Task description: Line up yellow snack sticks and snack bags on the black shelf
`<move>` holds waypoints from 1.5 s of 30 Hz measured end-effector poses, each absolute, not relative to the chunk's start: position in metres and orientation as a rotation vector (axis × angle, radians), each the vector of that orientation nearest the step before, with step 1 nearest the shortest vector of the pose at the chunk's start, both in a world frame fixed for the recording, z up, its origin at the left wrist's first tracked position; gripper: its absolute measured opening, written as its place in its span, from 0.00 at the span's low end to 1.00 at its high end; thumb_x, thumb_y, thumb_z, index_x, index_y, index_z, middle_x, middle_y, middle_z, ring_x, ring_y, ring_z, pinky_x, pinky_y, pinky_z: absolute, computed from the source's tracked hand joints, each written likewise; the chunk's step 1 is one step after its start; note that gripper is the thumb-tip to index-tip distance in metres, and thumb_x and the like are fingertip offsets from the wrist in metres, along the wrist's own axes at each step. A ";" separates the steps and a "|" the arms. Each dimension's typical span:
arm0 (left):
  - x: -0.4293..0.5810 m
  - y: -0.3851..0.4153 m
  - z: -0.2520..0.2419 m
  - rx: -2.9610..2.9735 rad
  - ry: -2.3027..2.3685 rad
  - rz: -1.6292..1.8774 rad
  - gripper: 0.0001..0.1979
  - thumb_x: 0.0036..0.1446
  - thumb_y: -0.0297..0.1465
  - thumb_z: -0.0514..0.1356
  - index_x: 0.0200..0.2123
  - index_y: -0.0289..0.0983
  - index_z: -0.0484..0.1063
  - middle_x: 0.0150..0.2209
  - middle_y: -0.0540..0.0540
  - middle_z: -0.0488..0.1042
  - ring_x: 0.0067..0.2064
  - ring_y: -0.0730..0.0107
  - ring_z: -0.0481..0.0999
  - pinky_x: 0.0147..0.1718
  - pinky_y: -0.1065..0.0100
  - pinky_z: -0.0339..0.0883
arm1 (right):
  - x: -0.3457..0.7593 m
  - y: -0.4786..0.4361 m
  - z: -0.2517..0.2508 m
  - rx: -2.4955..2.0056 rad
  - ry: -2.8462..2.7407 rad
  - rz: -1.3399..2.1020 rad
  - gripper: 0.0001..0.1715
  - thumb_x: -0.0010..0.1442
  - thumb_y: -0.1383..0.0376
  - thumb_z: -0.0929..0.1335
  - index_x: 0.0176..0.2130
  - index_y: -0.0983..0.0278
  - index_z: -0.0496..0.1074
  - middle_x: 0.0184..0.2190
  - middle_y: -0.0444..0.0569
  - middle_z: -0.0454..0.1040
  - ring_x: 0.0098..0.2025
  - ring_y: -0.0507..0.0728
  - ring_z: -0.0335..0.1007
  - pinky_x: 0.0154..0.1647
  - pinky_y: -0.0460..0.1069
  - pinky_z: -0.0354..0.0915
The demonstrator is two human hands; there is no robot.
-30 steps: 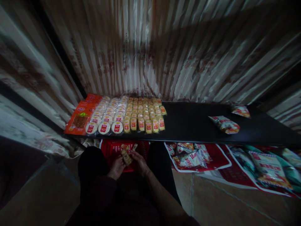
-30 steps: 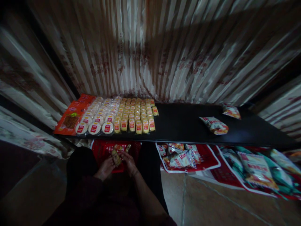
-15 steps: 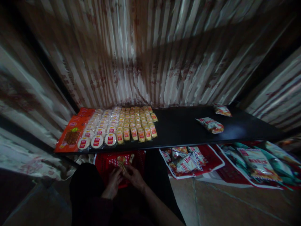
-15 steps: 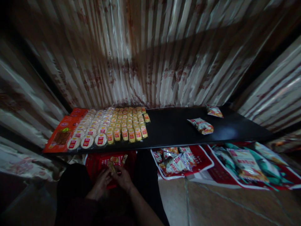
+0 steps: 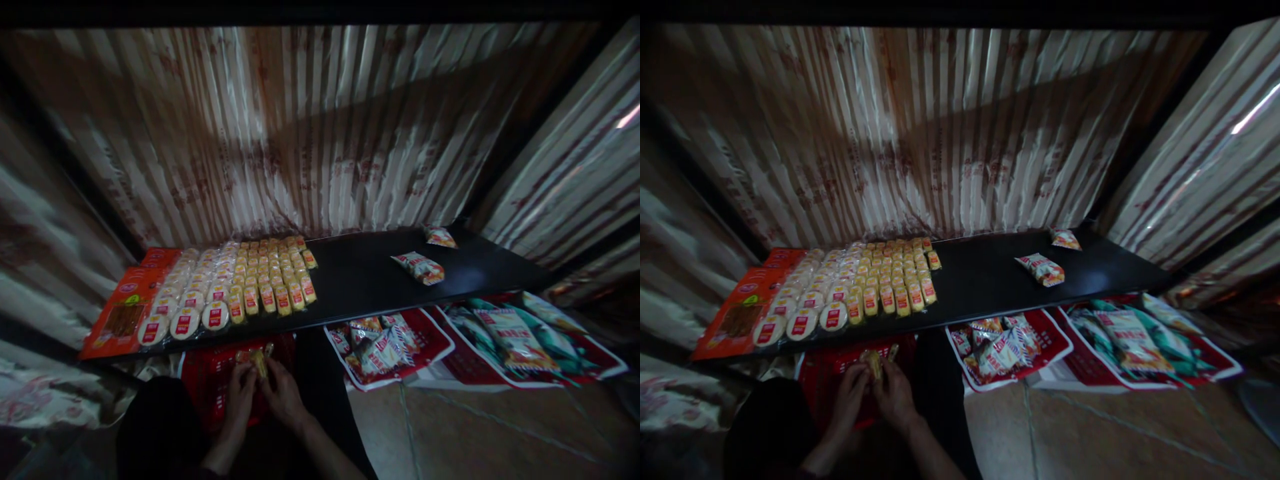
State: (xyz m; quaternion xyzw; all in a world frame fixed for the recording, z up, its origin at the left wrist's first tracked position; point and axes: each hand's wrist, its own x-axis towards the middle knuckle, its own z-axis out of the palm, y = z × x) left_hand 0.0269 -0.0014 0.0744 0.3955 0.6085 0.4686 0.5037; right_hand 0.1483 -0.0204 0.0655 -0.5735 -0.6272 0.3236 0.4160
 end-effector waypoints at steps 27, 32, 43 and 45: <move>0.170 -0.029 0.153 1.651 1.128 0.748 0.19 0.53 0.24 0.52 0.49 0.37 0.67 0.54 0.40 0.66 0.57 0.63 0.64 0.60 0.59 0.55 | 0.272 -0.047 0.096 -1.667 -0.878 0.712 0.35 0.54 0.44 0.63 0.50 0.66 0.70 0.46 0.58 0.76 0.50 0.66 0.70 0.51 0.58 0.66; 0.171 -0.015 0.160 1.670 1.086 0.676 0.21 0.51 0.23 0.52 0.50 0.37 0.66 0.54 0.40 0.66 0.57 0.62 0.64 0.60 0.59 0.55 | 0.275 -0.041 0.103 -1.713 -0.854 0.731 0.36 0.53 0.43 0.63 0.51 0.66 0.69 0.49 0.59 0.74 0.52 0.66 0.69 0.54 0.59 0.64; 0.208 0.058 0.196 1.696 1.025 0.789 0.18 0.50 0.24 0.53 0.46 0.39 0.69 0.47 0.42 0.73 0.50 0.62 0.70 0.54 0.62 0.60 | 0.316 0.023 0.142 -1.520 -0.918 0.640 0.32 0.56 0.47 0.64 0.51 0.65 0.70 0.48 0.55 0.75 0.50 0.63 0.70 0.53 0.57 0.65; 0.219 0.075 0.198 1.657 1.054 0.794 0.19 0.51 0.24 0.54 0.47 0.37 0.68 0.49 0.40 0.72 0.51 0.61 0.70 0.54 0.62 0.60 | 0.325 0.042 0.150 -1.491 -0.920 0.653 0.32 0.55 0.47 0.64 0.50 0.65 0.69 0.48 0.55 0.75 0.50 0.63 0.70 0.53 0.57 0.65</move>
